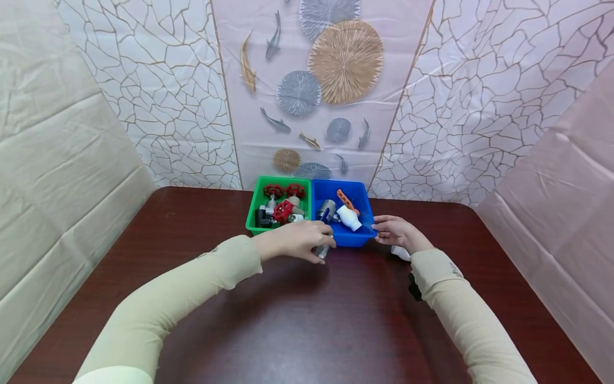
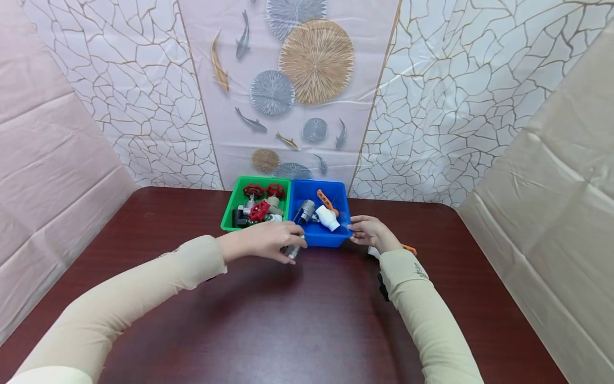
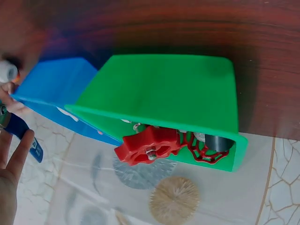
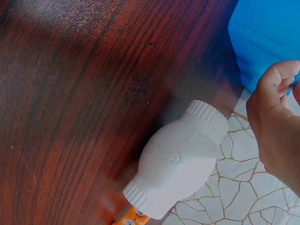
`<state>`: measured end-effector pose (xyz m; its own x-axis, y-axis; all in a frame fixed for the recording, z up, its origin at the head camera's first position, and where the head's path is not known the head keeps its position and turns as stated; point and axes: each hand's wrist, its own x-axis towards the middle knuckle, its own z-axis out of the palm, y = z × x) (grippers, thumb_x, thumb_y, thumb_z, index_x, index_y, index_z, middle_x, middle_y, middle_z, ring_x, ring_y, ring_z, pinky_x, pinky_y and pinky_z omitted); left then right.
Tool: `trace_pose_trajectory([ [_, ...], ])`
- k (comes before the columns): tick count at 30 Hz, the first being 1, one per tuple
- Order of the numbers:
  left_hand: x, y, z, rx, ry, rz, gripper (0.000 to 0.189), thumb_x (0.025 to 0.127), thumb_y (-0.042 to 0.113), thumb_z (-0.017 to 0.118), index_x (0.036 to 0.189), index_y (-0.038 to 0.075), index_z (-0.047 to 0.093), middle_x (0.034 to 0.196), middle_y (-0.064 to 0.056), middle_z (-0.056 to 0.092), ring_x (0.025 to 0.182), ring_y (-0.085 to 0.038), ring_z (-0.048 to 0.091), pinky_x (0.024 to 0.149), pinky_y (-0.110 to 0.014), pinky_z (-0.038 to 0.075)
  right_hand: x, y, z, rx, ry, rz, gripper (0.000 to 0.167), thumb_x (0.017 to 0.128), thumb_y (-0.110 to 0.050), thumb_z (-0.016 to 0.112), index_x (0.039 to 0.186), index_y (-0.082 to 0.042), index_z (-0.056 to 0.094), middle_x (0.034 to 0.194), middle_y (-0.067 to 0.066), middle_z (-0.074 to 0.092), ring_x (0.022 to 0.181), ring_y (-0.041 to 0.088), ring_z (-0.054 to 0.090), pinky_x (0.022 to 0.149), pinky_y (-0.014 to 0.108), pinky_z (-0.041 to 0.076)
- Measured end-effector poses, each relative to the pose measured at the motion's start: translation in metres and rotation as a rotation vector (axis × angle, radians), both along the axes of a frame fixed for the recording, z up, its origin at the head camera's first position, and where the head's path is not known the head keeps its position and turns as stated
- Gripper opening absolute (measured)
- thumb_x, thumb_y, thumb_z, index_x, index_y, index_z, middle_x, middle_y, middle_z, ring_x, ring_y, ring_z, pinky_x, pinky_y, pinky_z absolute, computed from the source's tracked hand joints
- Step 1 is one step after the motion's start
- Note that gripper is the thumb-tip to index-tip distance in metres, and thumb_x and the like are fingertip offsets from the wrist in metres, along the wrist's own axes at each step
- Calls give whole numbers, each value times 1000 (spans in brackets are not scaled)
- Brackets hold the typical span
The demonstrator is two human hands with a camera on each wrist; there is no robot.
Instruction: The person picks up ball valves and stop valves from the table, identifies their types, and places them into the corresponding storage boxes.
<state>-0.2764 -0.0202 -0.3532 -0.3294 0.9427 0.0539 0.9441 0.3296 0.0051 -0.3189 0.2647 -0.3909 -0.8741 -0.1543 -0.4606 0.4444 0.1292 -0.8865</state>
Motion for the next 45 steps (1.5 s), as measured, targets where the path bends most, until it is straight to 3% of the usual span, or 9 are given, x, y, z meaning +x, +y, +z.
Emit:
trace_pose_trajectory([
  [5,-21,10,-3,28,-8,70,42,83,36,71,117,10,66,116,-9,61,104,-20,58,90,-33,51,-1,-2,0,-1,-1,-2,47,96,-2,45,140,6,29,70,-3,62,62,8,55,61,20,51],
  [11,-37,22,-10,45,-51,188,42,85,35,70,118,10,66,111,-9,63,98,-19,58,86,-32,51,-1,-2,-1,3,-6,-6,47,96,-2,46,139,5,30,72,-2,61,63,8,55,61,20,51],
  [19,-47,44,-21,142,-121,406,43,87,38,65,119,10,66,105,-6,66,91,-16,56,79,-29,50,-1,-1,0,-6,-13,-13,41,96,-1,45,135,4,34,71,-2,60,62,9,54,61,21,51],
  [26,-46,63,-27,175,-138,582,41,87,40,64,117,12,67,111,-3,68,99,-17,58,85,-31,52,-1,0,-1,-4,-14,-4,45,97,-1,44,139,5,30,71,-2,61,63,9,54,62,21,51],
  [34,-47,80,-34,186,-88,665,30,86,42,65,97,15,71,95,-1,69,87,-15,59,75,-31,53,0,0,-2,10,-17,-14,46,97,-2,44,140,5,30,73,-2,60,65,9,55,64,22,51],
  [45,-48,97,-40,156,-98,712,39,88,52,57,101,18,71,98,1,70,89,-14,62,77,-29,52,0,-3,2,43,-25,-28,47,98,-6,45,141,3,30,73,-3,59,65,8,54,64,20,52],
])
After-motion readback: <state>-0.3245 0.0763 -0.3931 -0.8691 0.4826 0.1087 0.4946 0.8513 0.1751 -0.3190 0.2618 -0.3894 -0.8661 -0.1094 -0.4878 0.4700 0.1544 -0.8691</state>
